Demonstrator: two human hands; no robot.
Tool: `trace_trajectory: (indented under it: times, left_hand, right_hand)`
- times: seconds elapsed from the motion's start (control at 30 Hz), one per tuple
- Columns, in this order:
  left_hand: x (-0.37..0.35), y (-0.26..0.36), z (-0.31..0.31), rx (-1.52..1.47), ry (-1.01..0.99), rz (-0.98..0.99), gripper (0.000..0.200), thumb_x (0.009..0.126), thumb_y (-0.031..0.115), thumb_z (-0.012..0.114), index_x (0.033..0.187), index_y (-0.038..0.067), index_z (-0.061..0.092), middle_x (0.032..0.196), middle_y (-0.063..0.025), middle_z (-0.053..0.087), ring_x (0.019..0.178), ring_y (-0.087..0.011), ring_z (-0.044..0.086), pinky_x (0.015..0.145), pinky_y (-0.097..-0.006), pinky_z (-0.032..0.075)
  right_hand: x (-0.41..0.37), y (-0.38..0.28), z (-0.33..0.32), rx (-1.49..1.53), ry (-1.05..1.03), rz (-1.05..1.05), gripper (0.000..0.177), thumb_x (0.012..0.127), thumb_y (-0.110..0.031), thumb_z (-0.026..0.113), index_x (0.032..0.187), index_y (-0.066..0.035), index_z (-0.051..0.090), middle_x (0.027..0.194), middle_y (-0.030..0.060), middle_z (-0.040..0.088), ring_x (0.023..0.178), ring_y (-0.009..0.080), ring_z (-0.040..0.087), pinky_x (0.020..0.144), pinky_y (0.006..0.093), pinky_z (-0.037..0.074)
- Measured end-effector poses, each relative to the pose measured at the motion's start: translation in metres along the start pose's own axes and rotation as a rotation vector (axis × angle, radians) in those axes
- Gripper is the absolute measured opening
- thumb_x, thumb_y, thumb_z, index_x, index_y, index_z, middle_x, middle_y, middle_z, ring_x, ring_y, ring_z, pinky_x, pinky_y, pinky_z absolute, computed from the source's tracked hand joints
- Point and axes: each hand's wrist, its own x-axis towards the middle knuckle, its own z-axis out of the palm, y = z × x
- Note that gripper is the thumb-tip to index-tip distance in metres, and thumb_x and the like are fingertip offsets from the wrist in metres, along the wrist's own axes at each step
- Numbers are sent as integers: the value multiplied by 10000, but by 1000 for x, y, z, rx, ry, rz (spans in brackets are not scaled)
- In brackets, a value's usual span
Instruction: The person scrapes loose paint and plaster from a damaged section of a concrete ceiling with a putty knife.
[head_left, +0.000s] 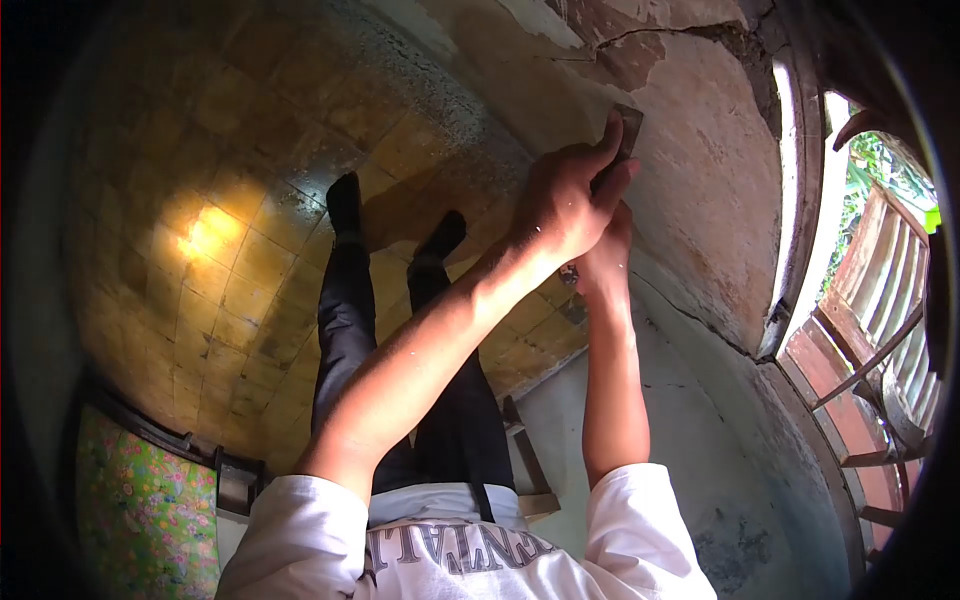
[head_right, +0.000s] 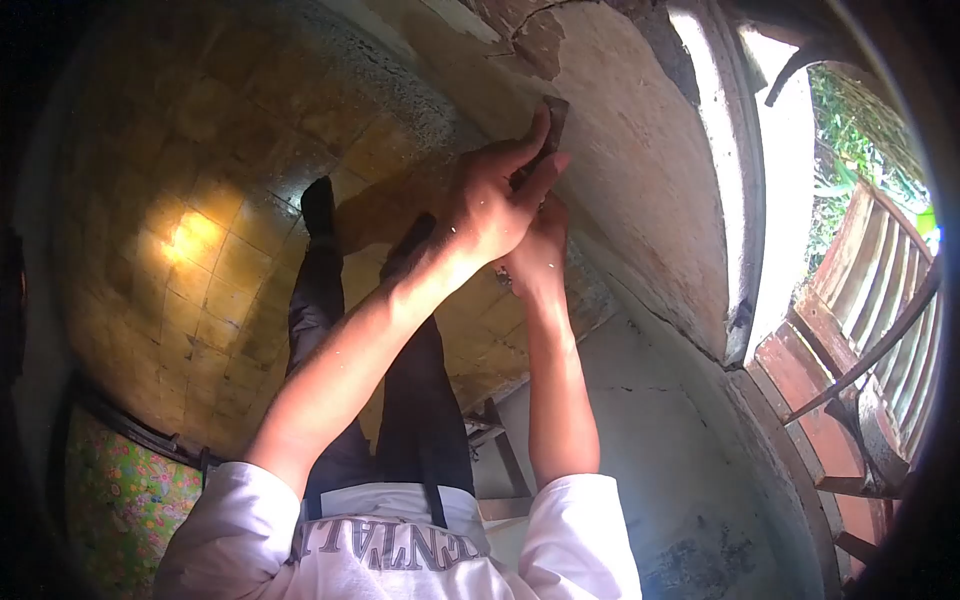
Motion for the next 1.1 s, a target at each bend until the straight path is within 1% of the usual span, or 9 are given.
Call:
trace_trajectory:
  times: [0.07, 0.17, 0.27, 0.4, 0.47, 0.63, 0.87, 1.0, 1.1]
  left_hand:
    - [1, -13, 7, -107, 65, 72, 555, 899, 175, 646, 1401, 63, 436, 820, -192, 659, 761, -289, 685, 672, -363, 531]
    - [5, -3, 2, -137, 106, 0, 509, 901, 196, 655, 1354, 31, 494, 784, -198, 652, 711, -241, 678, 643, -335, 518]
    - [4, 6, 7, -227, 124, -77, 461, 921, 158, 646, 1341, 20, 516, 856, -124, 703, 763, -102, 633, 672, -259, 506]
    - [6, 18, 1, -324, 41, -224, 477, 928, 208, 646, 1345, 19, 512, 676, -29, 592, 643, -58, 524, 585, -229, 447]
    - [4, 12, 9, -377, 101, -173, 499, 909, 238, 671, 1324, 2, 527, 607, -9, 523, 566, -36, 437, 509, -225, 392]
    - [7, 14, 5, -364, 120, -244, 503, 897, 237, 688, 1320, 11, 535, 651, -31, 588, 635, -36, 495, 580, -229, 445]
    - [1, 16, 25, -321, 230, -132, 481, 890, 199, 693, 1302, -2, 547, 762, -101, 682, 716, -47, 553, 668, -229, 474]
    - [8, 12, 29, -408, 248, -121, 450, 922, 174, 661, 1313, -12, 536, 670, 26, 575, 597, -32, 476, 553, -193, 418]
    - [4, 13, 28, -373, 249, -138, 441, 924, 168, 657, 1313, -5, 540, 669, 21, 576, 595, -35, 480, 548, -192, 417]
  right_hand:
    - [2, -6, -1, -46, -4, 35, 315, 909, -263, 594, 1033, 27, 593, 816, 74, 647, 598, 138, 600, 441, 304, 436]
    - [4, -8, 0, 53, -29, 7, 266, 909, -238, 587, 1000, 12, 595, 737, 68, 622, 528, 111, 562, 400, 276, 399]
    - [1, 5, -16, 339, -202, -31, 250, 936, -224, 512, 1068, -17, 560, 672, 46, 559, 434, 104, 482, 360, 255, 359]
    - [-31, -6, -32, 785, -375, 130, 284, 935, -219, 477, 1081, 22, 507, 592, 35, 466, 394, 123, 430, 325, 268, 353]
    - [-25, -5, -33, 750, -395, 102, 254, 943, -263, 456, 1027, -27, 498, 603, 41, 455, 384, 131, 426, 303, 266, 339]
    - [-6, 16, -22, 751, -383, 37, 223, 971, -245, 403, 922, -44, 486, 586, 37, 444, 345, 130, 404, 280, 262, 320]
    - [-3, 33, -24, 743, -301, -48, 257, 1012, -249, 397, 990, -22, 514, 538, 33, 455, 331, 106, 404, 278, 239, 298]
    - [-1, 23, -24, 718, -288, -42, 270, 974, -177, 361, 894, 19, 528, 492, 55, 463, 316, 116, 398, 263, 251, 298]
    - [-3, 22, -21, 716, -261, -52, 257, 966, -160, 362, 901, 23, 530, 492, 55, 461, 318, 116, 398, 263, 249, 295]
